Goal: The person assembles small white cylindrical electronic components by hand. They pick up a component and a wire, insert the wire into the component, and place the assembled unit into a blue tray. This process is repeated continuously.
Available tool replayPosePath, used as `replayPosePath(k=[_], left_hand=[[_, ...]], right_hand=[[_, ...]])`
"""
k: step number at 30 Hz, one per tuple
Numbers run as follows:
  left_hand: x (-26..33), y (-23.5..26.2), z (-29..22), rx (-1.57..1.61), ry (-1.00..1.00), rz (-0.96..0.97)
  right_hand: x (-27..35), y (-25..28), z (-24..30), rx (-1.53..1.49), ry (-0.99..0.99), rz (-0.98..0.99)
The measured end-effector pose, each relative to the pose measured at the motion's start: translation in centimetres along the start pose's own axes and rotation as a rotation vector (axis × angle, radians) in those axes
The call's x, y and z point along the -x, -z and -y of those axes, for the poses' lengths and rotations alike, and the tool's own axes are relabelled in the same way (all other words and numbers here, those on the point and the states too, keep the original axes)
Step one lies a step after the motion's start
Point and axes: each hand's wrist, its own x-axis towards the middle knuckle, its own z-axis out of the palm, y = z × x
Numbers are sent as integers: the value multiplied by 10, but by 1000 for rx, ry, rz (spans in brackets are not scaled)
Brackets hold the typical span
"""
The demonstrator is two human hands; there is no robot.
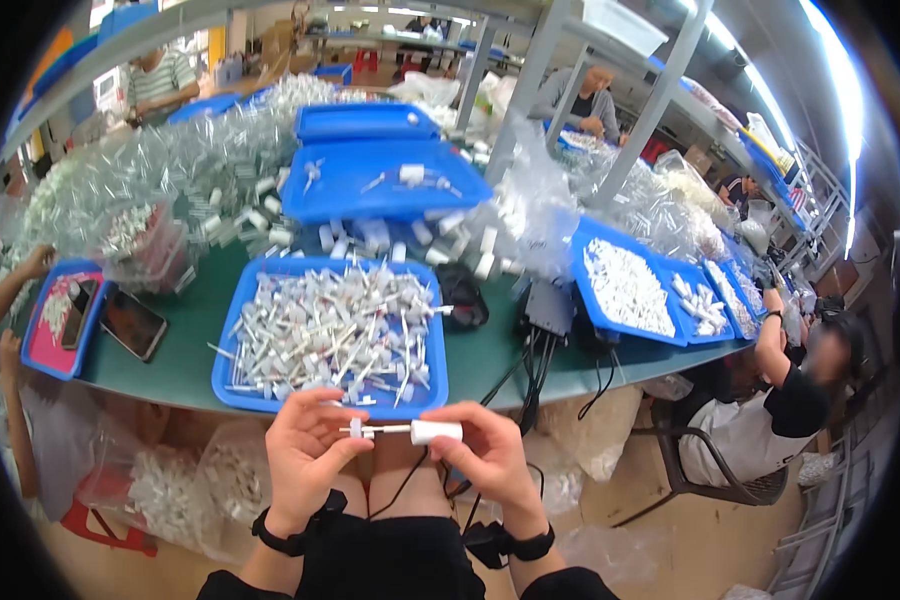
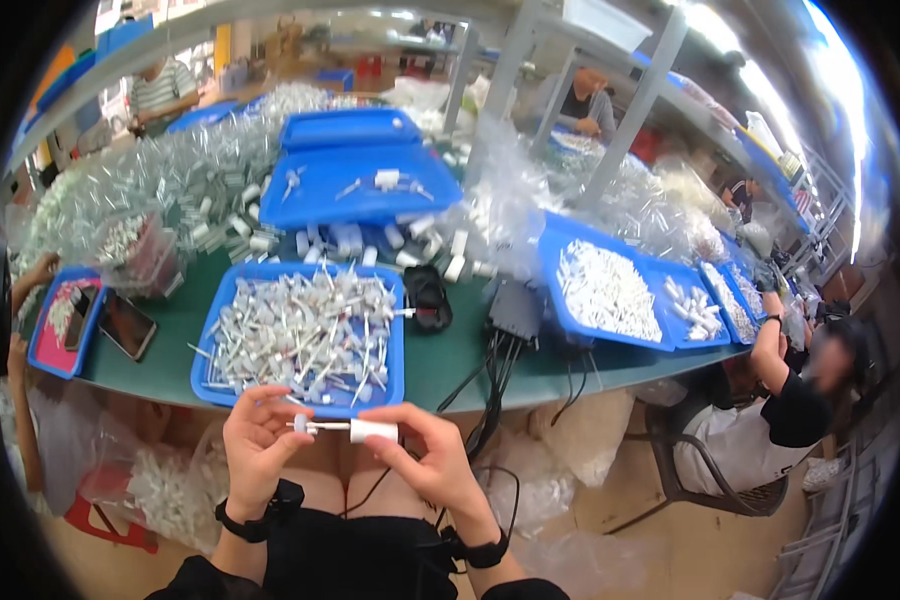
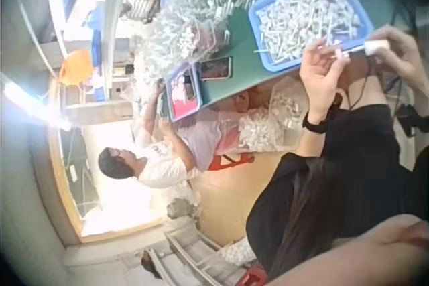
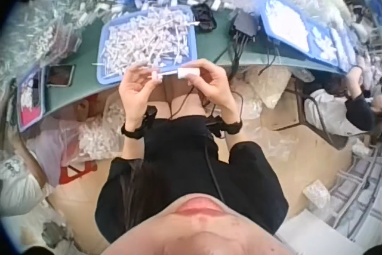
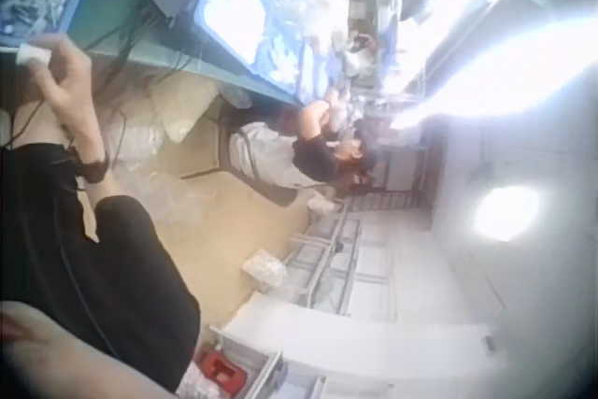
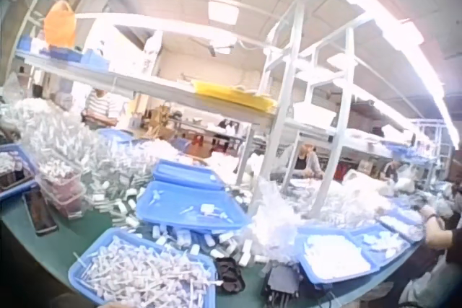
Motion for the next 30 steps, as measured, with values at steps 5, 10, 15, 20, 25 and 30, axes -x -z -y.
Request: replayPosePath(k=[5, 10, 15, 20, 25, 30], left_hand=[[4, -17, 0, -79, -47, 0], [17, -40, 7, -34, -108, -78], [31, -63, 12, 35, -122, -88], [39, -56, 17, -16, -115, -12], [35, -59, 36, -31, 2, -9], [23, -57, 58, -73, -51, -63]], right_hand=[[13, 5, 6, -85, 46, -48], [33, 10, -2, -103, 108, -104], [56, 19, -6, -176, 111, -131], [75, 11, -19, -276, 70, -144], [90, 9, -39, -357, 64, -245], [91, 5, -51, -290, 13, -234]])
